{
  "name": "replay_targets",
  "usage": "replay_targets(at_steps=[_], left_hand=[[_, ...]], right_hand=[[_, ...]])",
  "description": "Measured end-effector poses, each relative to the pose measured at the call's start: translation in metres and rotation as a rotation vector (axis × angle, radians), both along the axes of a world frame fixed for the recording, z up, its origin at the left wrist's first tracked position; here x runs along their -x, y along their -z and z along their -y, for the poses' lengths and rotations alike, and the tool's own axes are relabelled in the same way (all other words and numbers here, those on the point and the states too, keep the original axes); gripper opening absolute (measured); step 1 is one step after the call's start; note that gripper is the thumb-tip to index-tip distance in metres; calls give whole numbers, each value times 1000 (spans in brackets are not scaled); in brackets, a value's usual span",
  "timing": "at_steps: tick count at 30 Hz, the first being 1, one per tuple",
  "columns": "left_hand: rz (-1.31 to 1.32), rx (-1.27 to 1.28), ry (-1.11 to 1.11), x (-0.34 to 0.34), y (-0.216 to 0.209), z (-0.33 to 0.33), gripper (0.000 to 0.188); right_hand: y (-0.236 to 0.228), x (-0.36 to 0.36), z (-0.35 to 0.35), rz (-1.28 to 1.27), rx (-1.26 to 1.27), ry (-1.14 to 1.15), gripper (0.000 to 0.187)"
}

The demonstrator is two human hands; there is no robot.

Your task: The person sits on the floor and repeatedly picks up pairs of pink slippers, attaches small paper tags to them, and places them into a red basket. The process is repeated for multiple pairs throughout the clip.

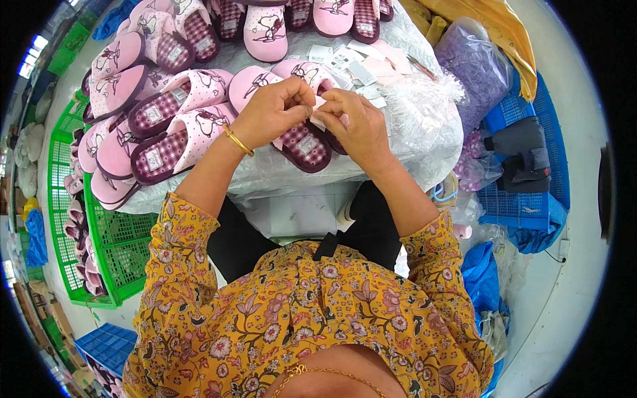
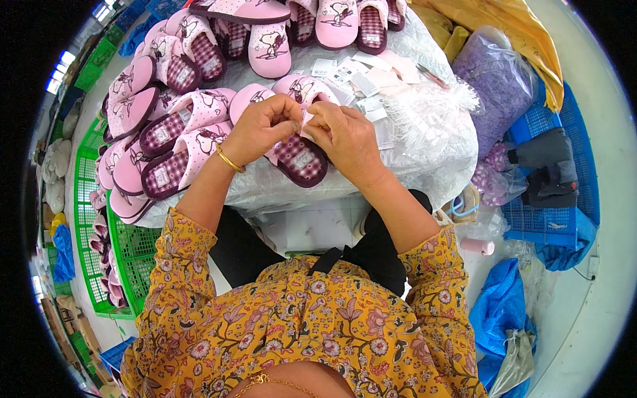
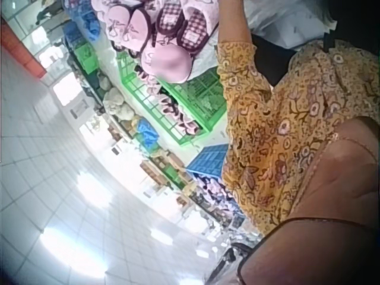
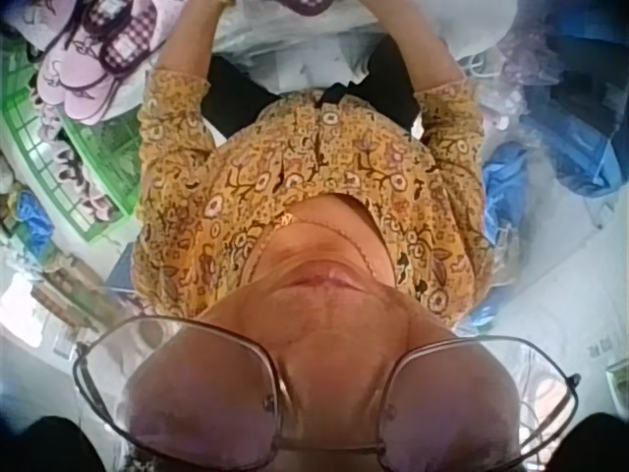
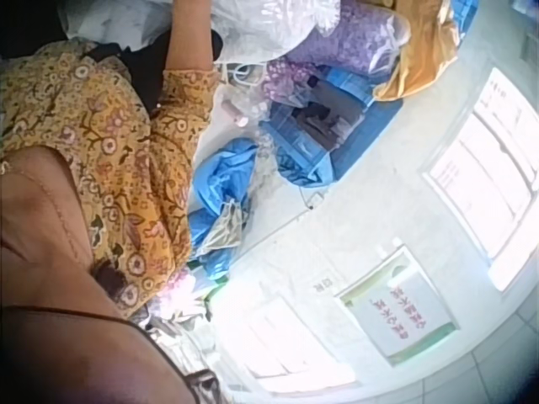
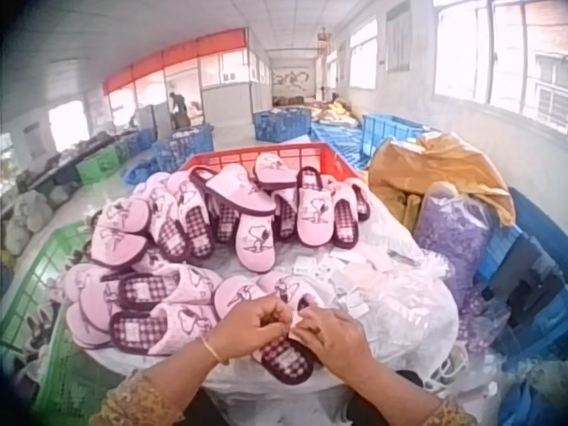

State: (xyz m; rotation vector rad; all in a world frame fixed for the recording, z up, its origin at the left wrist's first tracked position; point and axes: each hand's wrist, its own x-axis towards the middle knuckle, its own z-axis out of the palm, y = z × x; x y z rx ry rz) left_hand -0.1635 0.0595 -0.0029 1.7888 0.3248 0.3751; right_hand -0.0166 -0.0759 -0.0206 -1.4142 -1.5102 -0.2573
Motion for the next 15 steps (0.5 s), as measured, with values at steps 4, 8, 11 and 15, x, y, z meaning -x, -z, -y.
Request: replay_targets(at_steps=[4,8,11,15], left_hand=[[-24,-29,-4,0,-4,2,7],[-45,-93,39,2,-8,2,9],[-58,-130,62,1,-9,2,8],[-49,-164,57,-1,-6,0,6]], right_hand=[[4,0,0,4,-4,-14,37],[5,0,-1,43,4,-20,35],[4,0,0,37,31,-30,32],[3,1,-1,28,52,-39,33]])
